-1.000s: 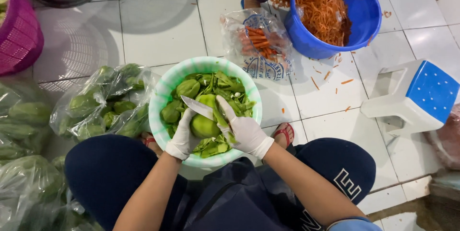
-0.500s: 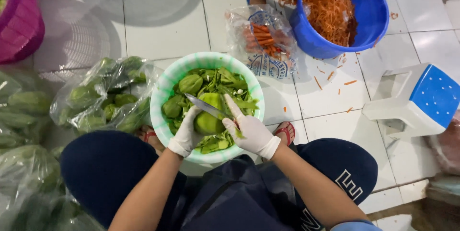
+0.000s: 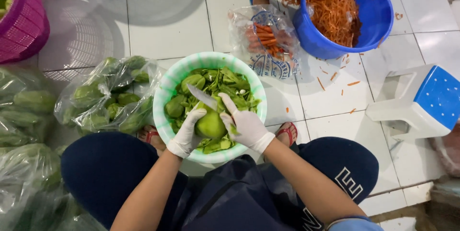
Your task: Slicing chayote into a bowl using a knife in a food preparation area
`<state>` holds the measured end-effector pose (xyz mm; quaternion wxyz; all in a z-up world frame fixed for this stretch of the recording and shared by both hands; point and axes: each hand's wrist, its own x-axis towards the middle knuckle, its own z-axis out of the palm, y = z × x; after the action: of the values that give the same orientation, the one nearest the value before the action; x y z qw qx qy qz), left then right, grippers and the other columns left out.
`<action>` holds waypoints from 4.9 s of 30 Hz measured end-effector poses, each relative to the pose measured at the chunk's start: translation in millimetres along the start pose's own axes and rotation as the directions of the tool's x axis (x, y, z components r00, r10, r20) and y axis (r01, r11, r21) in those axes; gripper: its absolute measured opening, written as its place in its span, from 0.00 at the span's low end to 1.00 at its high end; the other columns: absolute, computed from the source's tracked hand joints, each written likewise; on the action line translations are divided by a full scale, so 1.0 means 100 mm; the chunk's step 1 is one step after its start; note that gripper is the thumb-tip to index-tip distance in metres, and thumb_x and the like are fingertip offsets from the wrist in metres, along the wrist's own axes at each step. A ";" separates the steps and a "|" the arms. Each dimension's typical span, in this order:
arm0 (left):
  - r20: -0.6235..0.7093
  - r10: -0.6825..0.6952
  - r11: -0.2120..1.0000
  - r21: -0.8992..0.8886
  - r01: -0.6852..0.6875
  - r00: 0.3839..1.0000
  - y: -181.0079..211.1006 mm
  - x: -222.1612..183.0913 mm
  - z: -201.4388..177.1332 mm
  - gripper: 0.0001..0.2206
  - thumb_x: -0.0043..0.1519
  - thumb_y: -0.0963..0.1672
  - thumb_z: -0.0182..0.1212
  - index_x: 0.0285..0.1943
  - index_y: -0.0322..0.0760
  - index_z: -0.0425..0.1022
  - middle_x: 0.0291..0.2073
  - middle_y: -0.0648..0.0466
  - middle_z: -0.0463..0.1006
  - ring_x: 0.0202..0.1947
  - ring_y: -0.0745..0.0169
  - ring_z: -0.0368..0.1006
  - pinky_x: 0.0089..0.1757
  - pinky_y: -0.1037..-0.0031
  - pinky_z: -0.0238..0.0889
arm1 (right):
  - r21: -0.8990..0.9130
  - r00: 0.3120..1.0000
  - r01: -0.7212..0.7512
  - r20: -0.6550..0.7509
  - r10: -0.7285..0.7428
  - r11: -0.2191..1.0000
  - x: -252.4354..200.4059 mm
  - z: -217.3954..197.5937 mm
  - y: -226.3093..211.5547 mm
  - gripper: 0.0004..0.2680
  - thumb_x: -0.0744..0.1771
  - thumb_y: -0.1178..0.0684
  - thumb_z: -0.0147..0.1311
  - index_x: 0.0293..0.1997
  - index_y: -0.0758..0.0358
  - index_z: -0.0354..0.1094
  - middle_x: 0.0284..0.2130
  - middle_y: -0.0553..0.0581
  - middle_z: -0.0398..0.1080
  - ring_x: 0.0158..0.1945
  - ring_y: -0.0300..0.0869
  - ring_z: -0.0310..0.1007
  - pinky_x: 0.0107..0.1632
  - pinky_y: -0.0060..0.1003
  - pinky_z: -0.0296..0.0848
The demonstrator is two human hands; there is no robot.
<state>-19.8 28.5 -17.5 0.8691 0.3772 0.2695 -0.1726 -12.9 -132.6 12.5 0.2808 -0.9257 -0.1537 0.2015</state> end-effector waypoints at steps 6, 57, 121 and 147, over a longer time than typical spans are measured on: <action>-0.039 -0.071 0.997 -0.045 0.069 0.997 -0.14 0.10 -0.22 0.28 0.47 0.44 0.62 0.61 0.48 0.66 0.45 0.43 0.72 0.35 0.48 0.71 0.35 0.60 0.67 | -0.005 0.997 0.024 -0.073 -0.024 1.000 0.03 0.07 -0.02 0.21 0.67 0.40 0.29 0.69 0.47 0.38 0.17 0.66 0.69 0.30 0.66 0.71 0.38 0.55 0.68; -0.175 -0.187 0.877 -0.474 0.084 0.967 0.17 -0.10 0.57 0.22 0.42 0.50 0.64 0.41 0.33 0.71 0.35 0.44 0.73 0.31 0.46 0.71 0.34 0.55 0.67 | -0.094 0.969 0.021 -0.244 -0.043 0.995 -0.06 0.28 0.15 0.23 0.66 0.45 0.34 0.69 0.51 0.35 0.32 0.63 0.74 0.28 0.60 0.73 0.35 0.50 0.71; -0.104 0.041 0.958 -0.280 -0.069 0.994 0.31 -0.13 0.59 0.20 0.49 0.53 0.65 0.40 0.37 0.74 0.34 0.42 0.75 0.34 0.52 0.71 0.43 0.61 0.64 | 0.010 0.999 0.040 0.001 -0.040 0.999 -0.21 -0.42 -0.31 0.24 0.66 0.47 0.30 0.70 0.49 0.25 0.26 0.79 0.69 0.40 0.68 0.70 0.50 0.58 0.67; -0.142 -0.054 0.947 -0.321 0.006 0.988 0.49 -0.20 0.70 0.14 0.48 0.49 0.67 0.32 0.35 0.71 0.23 0.51 0.73 0.23 0.62 0.71 0.33 0.70 0.69 | -0.197 0.988 0.070 -0.123 -0.095 0.978 -0.16 -0.11 0.06 0.25 0.65 0.42 0.34 0.70 0.45 0.30 0.22 0.64 0.73 0.30 0.60 0.74 0.39 0.53 0.73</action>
<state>12.8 9.9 61.4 0.8934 0.2390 0.3639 -0.1112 -20.5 -148.2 21.9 0.2078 -0.9526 -0.1919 0.1123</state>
